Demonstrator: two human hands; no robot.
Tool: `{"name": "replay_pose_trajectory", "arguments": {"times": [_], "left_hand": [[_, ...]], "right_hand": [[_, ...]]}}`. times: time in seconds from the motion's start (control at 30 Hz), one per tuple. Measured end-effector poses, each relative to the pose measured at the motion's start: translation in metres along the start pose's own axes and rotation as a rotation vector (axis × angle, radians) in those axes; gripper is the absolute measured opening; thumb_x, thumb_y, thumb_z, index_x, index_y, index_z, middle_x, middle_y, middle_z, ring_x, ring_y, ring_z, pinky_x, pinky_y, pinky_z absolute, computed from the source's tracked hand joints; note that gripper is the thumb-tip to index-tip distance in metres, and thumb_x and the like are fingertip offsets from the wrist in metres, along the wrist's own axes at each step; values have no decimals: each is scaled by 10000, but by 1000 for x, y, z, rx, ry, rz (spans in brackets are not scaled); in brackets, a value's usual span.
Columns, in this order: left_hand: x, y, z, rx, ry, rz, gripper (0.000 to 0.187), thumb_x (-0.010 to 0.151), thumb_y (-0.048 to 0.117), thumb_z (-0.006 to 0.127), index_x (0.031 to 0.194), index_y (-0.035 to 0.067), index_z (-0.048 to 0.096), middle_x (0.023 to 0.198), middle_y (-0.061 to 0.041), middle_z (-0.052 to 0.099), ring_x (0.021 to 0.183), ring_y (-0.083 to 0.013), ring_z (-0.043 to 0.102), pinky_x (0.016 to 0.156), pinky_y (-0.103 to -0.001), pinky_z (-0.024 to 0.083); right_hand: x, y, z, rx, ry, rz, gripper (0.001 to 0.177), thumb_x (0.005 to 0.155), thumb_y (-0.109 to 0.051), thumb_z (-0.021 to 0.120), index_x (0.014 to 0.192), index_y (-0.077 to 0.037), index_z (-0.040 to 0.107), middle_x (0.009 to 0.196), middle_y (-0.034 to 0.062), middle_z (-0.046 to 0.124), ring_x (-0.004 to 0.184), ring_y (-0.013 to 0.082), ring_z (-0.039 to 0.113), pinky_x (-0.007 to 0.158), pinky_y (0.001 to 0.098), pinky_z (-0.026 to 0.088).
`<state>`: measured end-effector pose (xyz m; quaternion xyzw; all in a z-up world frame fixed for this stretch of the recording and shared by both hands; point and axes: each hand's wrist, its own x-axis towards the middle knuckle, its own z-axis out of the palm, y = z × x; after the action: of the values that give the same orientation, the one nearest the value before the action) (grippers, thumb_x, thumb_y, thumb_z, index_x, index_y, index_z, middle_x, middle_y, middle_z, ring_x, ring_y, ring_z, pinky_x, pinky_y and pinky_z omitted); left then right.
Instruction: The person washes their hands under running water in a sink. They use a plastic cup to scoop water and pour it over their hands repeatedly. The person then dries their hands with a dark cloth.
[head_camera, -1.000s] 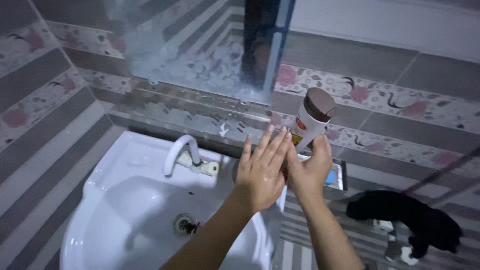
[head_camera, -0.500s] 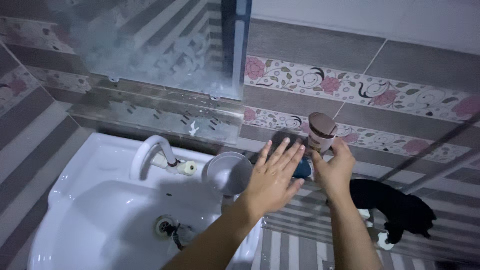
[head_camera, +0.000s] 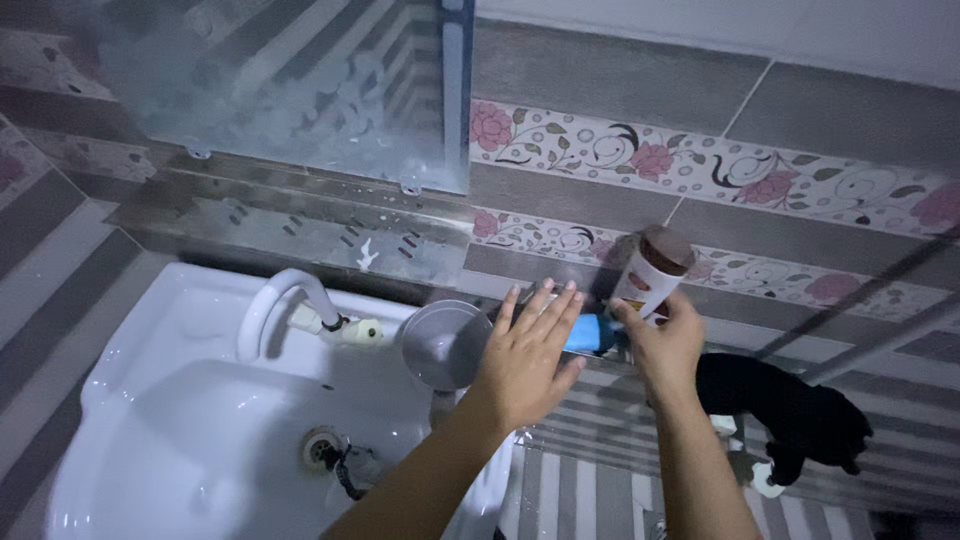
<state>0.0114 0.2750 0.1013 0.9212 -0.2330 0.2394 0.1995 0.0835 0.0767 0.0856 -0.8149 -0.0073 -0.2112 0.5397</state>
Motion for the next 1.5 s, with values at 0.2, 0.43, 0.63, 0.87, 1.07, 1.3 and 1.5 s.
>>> {"name": "replay_pose_trajectory", "arguments": {"times": [0.2, 0.43, 0.63, 0.87, 1.07, 1.3, 1.5], "left_hand": [[-8, 1, -7, -8, 6, -16, 744, 929, 371, 642, 1546, 36, 398, 1629, -144, 395, 1539, -319, 291, 1260, -555, 120], [-17, -1, -22, 15, 25, -15, 764, 917, 365, 653, 1548, 25, 389, 1617, -156, 392, 1530, -330, 289, 1237, -563, 130], [-39, -2, -35, 25, 73, -31, 773, 914, 353, 658, 1558, 28, 380, 1630, -150, 392, 1536, -326, 308, 1246, -566, 152], [-84, -16, -46, 35, -1, -151, 848, 815, 266, 744, 1521, -19, 371, 1592, -198, 387, 1496, -373, 299, 1202, -590, 139], [-120, -39, -26, 135, -92, -287, 798, 708, 223, 794, 1393, -51, 488, 1452, -217, 507, 1419, -370, 392, 1194, -544, 184], [-150, -59, -12, 136, 99, -211, 73, 794, 96, 701, 864, 88, 718, 902, -81, 702, 1050, -260, 649, 1174, -528, 329], [-189, -53, -46, 158, 37, -417, 104, 900, 144, 663, 935, 105, 753, 878, -74, 718, 1016, -253, 655, 1147, -566, 295]], "right_hand": [[-1, 10, 2, -101, 135, -166, 406, 813, -222, 860, 1085, 13, 671, 997, 157, 742, 919, 254, 715, 818, 372, 537], [-2, 13, 2, -412, 252, -277, 503, 823, -308, 883, 1123, 18, 644, 1075, 193, 644, 1043, 382, 599, 914, 507, 461], [-28, -10, 7, -496, 428, -388, 717, 896, -352, 868, 1367, 39, 495, 1296, 223, 532, 1255, 416, 475, 1037, 570, 334], [-101, -53, 49, -436, 389, -646, 521, 913, -202, 767, 1330, -44, 497, 1242, 179, 533, 1230, 385, 477, 1045, 526, 320], [-143, -76, 80, -387, 203, -618, 472, 846, -215, 759, 1236, -46, 553, 1199, 193, 552, 1150, 400, 480, 962, 545, 330], [-159, -71, 85, -351, 74, -614, 305, 889, -186, 728, 1099, -37, 564, 1114, 153, 576, 1080, 354, 498, 942, 501, 358], [-179, -82, 97, -280, 44, -642, 309, 860, -168, 713, 1106, -32, 584, 1097, 146, 581, 1082, 364, 507, 960, 495, 363]]}}
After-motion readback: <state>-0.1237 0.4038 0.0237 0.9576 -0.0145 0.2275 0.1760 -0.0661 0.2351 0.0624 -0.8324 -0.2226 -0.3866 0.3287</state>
